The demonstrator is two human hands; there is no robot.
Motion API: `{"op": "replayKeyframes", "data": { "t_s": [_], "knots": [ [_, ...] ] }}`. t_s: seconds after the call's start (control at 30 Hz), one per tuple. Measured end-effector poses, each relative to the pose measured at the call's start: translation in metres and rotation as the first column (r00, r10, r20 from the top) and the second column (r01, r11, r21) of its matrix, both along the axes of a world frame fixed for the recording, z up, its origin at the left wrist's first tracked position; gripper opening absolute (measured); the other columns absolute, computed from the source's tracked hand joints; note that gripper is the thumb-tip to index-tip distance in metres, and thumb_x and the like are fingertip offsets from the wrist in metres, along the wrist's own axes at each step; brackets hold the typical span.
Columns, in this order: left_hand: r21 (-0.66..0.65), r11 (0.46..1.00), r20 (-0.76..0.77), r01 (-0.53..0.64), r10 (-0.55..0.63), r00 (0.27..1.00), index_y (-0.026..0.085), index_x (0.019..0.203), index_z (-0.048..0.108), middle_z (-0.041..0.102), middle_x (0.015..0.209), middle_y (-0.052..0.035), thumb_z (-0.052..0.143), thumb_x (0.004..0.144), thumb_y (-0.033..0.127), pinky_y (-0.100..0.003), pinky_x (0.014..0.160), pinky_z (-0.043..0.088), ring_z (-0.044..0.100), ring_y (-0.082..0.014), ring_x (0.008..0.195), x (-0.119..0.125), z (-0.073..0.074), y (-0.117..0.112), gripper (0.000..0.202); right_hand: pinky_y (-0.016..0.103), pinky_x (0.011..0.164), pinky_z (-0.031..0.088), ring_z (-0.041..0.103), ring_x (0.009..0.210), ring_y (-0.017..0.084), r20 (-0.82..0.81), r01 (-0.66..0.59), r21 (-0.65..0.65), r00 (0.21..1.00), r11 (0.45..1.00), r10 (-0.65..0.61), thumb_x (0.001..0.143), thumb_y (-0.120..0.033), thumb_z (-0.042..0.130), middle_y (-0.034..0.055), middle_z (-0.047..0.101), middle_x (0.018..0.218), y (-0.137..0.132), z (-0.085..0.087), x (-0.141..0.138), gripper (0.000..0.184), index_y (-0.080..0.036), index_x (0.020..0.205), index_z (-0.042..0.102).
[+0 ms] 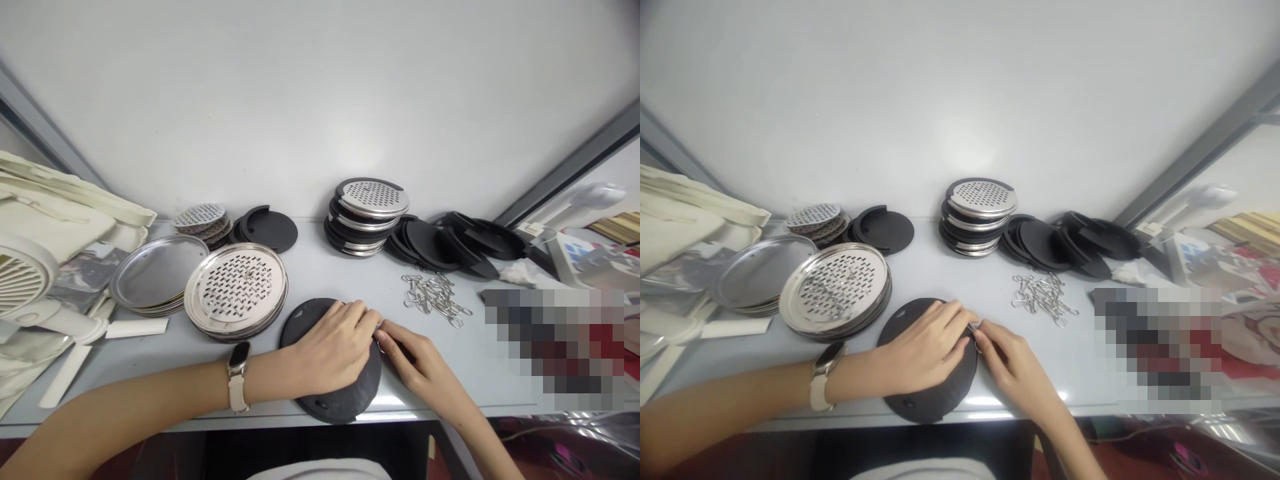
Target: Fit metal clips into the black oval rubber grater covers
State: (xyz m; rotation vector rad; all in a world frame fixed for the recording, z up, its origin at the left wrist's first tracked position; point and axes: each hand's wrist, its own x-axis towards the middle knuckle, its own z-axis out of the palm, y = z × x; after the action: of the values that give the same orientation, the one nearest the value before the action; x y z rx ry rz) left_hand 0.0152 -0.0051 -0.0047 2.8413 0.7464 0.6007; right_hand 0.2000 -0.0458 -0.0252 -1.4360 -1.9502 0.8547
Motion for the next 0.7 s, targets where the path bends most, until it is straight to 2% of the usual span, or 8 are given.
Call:
{"op": "replayKeyframes", "data": {
  "t_s": [0.23, 0.47, 0.7],
  "knots": [
    [-0.102, 0.992, 0.028, -0.075, 0.079, 0.997, 0.015, 0.106, 0.045, 0.052, 0.098, -0.0066, 0.043, 0.09, 0.014, -0.036, 0.084, 0.044, 0.049, -0.0207, 0.091, -0.0006, -0.0003, -0.0013, 0.016, 0.023, 0.058, 0.037, 0.047, 0.06, 0.014, 0.053, 0.013, 0.025, 0.998, 1.0, -0.014, 0.098, -0.03, 0.038, -0.0023, 0.052, 0.065, -0.0012, -0.0002, -0.0002, 0.03, -0.019, 0.072, 0.046],
    [-0.028, 0.999, -0.015, 0.022, -0.022, 1.0, 0.013, 0.101, 0.047, 0.055, 0.097, -0.007, 0.04, 0.087, 0.007, -0.036, 0.083, 0.042, 0.051, -0.0213, 0.09, -0.0001, 0.0001, 0.0008, 0.017, 0.023, 0.057, 0.036, 0.046, 0.06, 0.014, 0.059, 0.008, 0.014, 0.998, 1.0, -0.009, 0.099, -0.031, 0.037, -0.0024, 0.05, 0.065, -0.0003, -0.001, -0.0011, 0.031, -0.019, 0.073, 0.048],
    [-0.01, 0.999, -0.001, 0.035, -0.035, 0.999, 0.013, 0.1, 0.048, 0.056, 0.096, -0.0076, 0.039, 0.087, 0.006, -0.036, 0.081, 0.042, 0.053, -0.021, 0.089, -0.0012, -0.0001, 0.0012, 0.016, 0.023, 0.058, 0.037, 0.046, 0.061, 0.014, 0.037, 0.017, 0.017, 0.999, 1.0, -0.017, 0.098, -0.032, 0.037, -0.0016, 0.051, 0.066, -0.002, -0.0034, -0.0002, 0.029, -0.019, 0.075, 0.05]
  ]
}}
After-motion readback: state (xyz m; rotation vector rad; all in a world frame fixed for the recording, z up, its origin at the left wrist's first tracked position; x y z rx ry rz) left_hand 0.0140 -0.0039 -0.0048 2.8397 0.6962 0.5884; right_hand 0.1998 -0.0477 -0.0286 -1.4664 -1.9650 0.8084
